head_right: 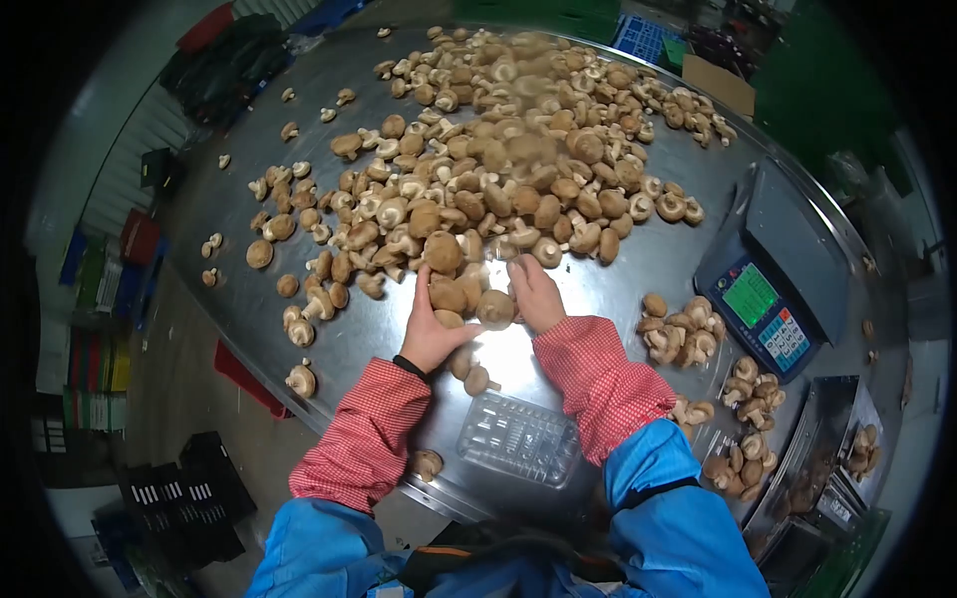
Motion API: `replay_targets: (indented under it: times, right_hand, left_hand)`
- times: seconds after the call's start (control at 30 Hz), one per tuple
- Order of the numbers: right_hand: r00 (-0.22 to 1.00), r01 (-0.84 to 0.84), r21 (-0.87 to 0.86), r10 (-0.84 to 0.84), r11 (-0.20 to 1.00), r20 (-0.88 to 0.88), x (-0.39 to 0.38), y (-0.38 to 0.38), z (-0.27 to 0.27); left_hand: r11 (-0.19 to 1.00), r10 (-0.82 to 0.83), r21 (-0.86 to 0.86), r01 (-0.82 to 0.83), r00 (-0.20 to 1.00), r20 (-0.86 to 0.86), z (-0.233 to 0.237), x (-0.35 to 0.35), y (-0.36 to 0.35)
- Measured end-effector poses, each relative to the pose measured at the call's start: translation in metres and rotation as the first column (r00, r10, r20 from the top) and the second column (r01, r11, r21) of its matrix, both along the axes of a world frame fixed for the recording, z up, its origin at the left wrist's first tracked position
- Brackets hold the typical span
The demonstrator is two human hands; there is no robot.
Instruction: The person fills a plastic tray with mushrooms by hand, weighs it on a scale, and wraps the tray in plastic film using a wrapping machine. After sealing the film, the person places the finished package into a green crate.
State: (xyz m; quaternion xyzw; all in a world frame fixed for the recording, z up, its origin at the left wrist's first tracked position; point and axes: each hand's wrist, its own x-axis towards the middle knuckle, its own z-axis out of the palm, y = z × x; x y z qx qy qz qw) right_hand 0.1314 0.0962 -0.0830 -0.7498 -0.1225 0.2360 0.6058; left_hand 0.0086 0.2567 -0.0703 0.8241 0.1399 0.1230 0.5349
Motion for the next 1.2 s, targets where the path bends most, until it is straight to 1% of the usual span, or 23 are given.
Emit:
replay_targets:
  times: [0.07, 0.1, 0.17, 0.2, 0.23, 0.33, 0.37, 0.47, 0.5, 0.6, 0.67, 0.73, 0.8, 0.83, 0.87, 0.93, 0.97, 1.0, 1.07, 1.1, 1.13, 1.17, 1.2]
  right_hand:
    - [0.999, -0.003, 0.137, -0.003, 0.991, 0.046, 0.005, -0.002, -0.031]
    - [0.999, 0.033, 0.258, -0.032, 0.966, -0.007, 0.0, -0.001, -0.036]
    - [0.977, 0.156, 0.395, -0.083, 0.905, -0.196, -0.009, -0.006, -0.03]
    - [0.953, 0.223, 0.452, -0.096, 0.864, -0.287, -0.013, -0.01, -0.024]
    - [0.942, 0.253, 0.418, -0.124, 0.872, -0.312, -0.017, -0.017, -0.015]
    - [0.923, 0.284, 0.38, -0.144, 0.88, -0.357, -0.021, -0.031, -0.012]
    - [0.922, 0.297, 0.394, -0.154, 0.87, -0.356, -0.022, -0.034, -0.012]
    - [0.911, 0.348, 0.418, -0.197, 0.839, -0.364, -0.026, -0.043, -0.009]
    - [0.903, 0.372, 0.415, -0.22, 0.83, -0.369, -0.028, -0.047, -0.003]
    - [0.894, 0.398, 0.408, -0.248, 0.822, -0.374, -0.033, -0.055, 0.009]
    - [0.904, 0.383, 0.378, -0.258, 0.843, -0.34, -0.035, -0.056, 0.009]
    - [0.923, 0.351, 0.317, -0.27, 0.881, -0.273, -0.041, -0.052, 0.009]
    - [0.951, 0.295, 0.349, -0.238, 0.89, -0.198, -0.054, -0.043, 0.025]
    - [0.962, 0.264, 0.363, -0.219, 0.894, -0.161, -0.06, -0.038, 0.034]
    - [0.976, 0.219, 0.349, -0.197, 0.911, -0.097, -0.064, -0.034, 0.039]
    - [0.989, 0.129, 0.31, -0.144, 0.942, 0.025, -0.065, -0.027, 0.042]
    - [0.994, 0.089, 0.279, -0.069, 0.956, -0.082, -0.062, -0.028, 0.04]
    - [0.984, 0.053, 0.219, -0.013, 0.974, -0.178, -0.062, -0.031, 0.05]
    - [0.927, -0.041, 0.112, 0.08, 0.993, -0.366, -0.064, -0.037, 0.082]
    - [0.945, -0.081, 0.018, 0.083, 0.997, -0.317, -0.064, -0.036, 0.066]
    - [0.984, -0.176, -0.194, 0.172, 0.965, -0.038, -0.073, -0.034, 0.065]
    - [0.926, -0.196, -0.412, 0.306, 0.89, 0.22, -0.088, -0.032, 0.064]
    - [0.777, -0.14, -0.607, 0.467, 0.782, 0.423, -0.1, -0.031, 0.062]
  left_hand:
    - [0.988, 0.045, -0.152, -0.034, 0.997, 0.07, 0.005, 0.01, -0.032]
    - [0.973, 0.069, -0.226, -0.045, 0.993, 0.1, 0.011, 0.012, -0.042]
    - [0.993, 0.049, 0.108, -0.036, 0.991, -0.123, 0.042, 0.015, -0.055]
    - [0.962, 0.067, 0.271, -0.002, 0.971, -0.228, 0.052, 0.016, -0.061]
    - [0.884, 0.066, 0.463, 0.07, 0.96, -0.272, 0.051, 0.016, -0.06]
    - [0.86, 0.023, 0.473, 0.189, 0.914, -0.406, 0.077, 0.004, -0.075]
    - [0.809, 0.035, 0.568, 0.154, 0.951, -0.308, 0.075, -0.002, -0.08]
    - [0.813, 0.008, 0.571, 0.116, 0.978, -0.21, 0.085, -0.013, -0.081]
    - [0.822, -0.007, 0.564, 0.076, 0.992, -0.125, 0.086, -0.018, -0.078]
    - [0.954, 0.053, 0.296, -0.053, 0.999, 0.005, 0.09, -0.025, -0.07]
    - [0.987, 0.161, 0.005, -0.161, 0.987, -0.006, 0.058, -0.013, -0.055]
    - [0.94, 0.154, -0.291, -0.178, 0.983, -0.102, 0.055, -0.001, -0.052]
    - [0.945, 0.14, -0.281, -0.166, 0.984, -0.111, 0.043, 0.011, -0.053]
    - [0.896, 0.102, -0.411, -0.167, 0.979, -0.175, 0.072, 0.005, -0.064]
    - [0.985, 0.13, -0.106, -0.14, 0.987, -0.095, 0.053, 0.006, -0.055]
    - [0.913, 0.192, -0.353, -0.205, 0.979, -0.074, 0.035, 0.007, -0.04]
    - [0.845, 0.229, -0.48, -0.236, 0.971, -0.074, 0.035, 0.002, -0.035]
    - [0.835, 0.238, -0.489, -0.253, 0.967, -0.092, 0.042, -0.004, -0.026]
    - [0.903, 0.287, -0.33, -0.275, 0.958, -0.014, 0.049, -0.015, -0.003]
    - [0.874, 0.317, -0.385, -0.295, 0.948, -0.007, 0.044, -0.02, 0.015]
    - [0.842, 0.347, -0.44, -0.311, 0.938, 0.0, 0.044, -0.026, 0.029]
    - [0.835, 0.362, -0.451, -0.314, 0.932, 0.021, 0.043, -0.034, 0.042]
    - [0.845, 0.334, -0.466, -0.262, 0.939, 0.078, 0.045, -0.043, 0.053]
